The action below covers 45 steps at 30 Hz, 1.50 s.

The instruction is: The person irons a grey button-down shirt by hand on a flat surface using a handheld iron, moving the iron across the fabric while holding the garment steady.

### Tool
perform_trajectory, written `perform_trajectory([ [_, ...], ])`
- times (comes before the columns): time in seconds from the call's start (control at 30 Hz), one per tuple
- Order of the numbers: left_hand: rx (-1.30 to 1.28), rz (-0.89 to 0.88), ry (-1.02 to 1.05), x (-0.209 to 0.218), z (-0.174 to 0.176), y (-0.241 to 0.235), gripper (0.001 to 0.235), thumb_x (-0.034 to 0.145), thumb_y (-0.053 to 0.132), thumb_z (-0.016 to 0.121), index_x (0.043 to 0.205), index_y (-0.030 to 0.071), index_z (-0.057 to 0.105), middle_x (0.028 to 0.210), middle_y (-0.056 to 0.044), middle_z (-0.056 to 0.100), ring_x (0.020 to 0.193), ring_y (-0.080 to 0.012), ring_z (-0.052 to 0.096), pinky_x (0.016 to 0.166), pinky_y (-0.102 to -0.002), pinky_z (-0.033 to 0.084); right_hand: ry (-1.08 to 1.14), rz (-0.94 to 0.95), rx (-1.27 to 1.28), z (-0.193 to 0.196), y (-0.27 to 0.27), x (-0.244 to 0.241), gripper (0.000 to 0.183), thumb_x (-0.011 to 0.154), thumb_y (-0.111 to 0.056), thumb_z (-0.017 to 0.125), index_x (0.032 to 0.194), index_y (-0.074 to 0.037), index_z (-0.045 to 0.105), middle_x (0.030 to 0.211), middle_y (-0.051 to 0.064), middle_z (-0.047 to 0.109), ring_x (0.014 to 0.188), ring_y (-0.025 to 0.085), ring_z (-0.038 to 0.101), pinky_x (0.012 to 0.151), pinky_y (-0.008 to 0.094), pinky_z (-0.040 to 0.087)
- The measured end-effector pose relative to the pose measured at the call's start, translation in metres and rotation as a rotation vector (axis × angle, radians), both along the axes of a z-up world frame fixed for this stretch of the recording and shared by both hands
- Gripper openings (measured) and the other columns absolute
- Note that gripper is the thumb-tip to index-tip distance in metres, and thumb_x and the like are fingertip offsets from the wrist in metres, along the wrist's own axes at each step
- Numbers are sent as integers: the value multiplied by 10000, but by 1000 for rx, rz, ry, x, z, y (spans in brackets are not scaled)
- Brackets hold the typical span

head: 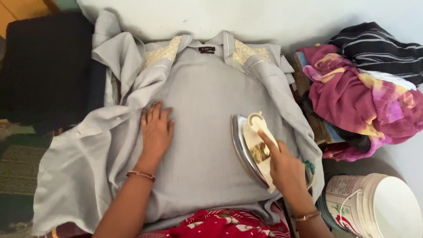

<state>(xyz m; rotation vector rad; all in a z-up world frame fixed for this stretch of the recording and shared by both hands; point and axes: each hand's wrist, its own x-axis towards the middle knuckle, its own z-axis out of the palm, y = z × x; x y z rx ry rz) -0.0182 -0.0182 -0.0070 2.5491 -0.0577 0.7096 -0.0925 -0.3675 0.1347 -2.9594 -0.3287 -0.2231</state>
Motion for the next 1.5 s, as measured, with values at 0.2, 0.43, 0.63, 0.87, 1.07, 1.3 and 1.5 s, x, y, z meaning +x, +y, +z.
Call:
perform_trajectory([
  [0.2,17,9,-8,3,9,-6,414,890,184,718,1280,80,624,1471,-182,516,1430,-331,421,1187,-599,230,-31,-12,-32,-6,9,31,775,868,-27,583,1515,-417,405,1116,67,662,646,357,675,570,488,538],
  [0.43,-122,16,-31,13,0,7,285,919,139,698,1200,93,680,1406,-129,583,1388,-310,481,1177,-516,290,-218,38,-16,-31,42,163,818,893,32,575,1546,-439,425,1049,107,633,784,374,679,683,495,541],
  [0.63,-218,105,-40,13,-10,11,225,931,121,690,1151,75,699,1377,-154,601,1330,-340,508,1169,-485,324,-210,33,48,-33,64,207,864,866,35,600,1556,-443,391,1042,131,609,818,378,686,698,528,532],
  [0.87,-231,91,4,11,-7,12,261,912,124,692,1168,77,681,1414,-155,574,1340,-345,492,1156,-474,332,-73,109,73,-17,52,96,830,840,68,546,1512,-408,439,1148,73,664,757,371,681,669,500,545],
  [1.07,-56,73,13,4,6,4,405,891,163,725,1275,81,628,1434,-203,514,1377,-366,444,1182,-530,285,8,179,81,7,55,8,696,878,-1,546,1476,-350,478,1149,48,675,596,296,669,507,413,527],
  [1.3,-48,63,3,8,9,3,413,891,179,721,1283,89,628,1434,-196,529,1369,-350,455,1170,-541,265,-101,290,190,-2,73,50,745,831,59,560,1462,-336,523,1056,-10,693,652,268,674,546,402,519],
  [1.5,-152,44,-32,9,4,11,339,919,169,693,1246,91,649,1420,-163,568,1371,-335,472,1167,-518,271,-139,288,208,-23,112,153,762,875,69,545,1493,-374,491,1034,38,663,783,309,682,639,461,515],
])
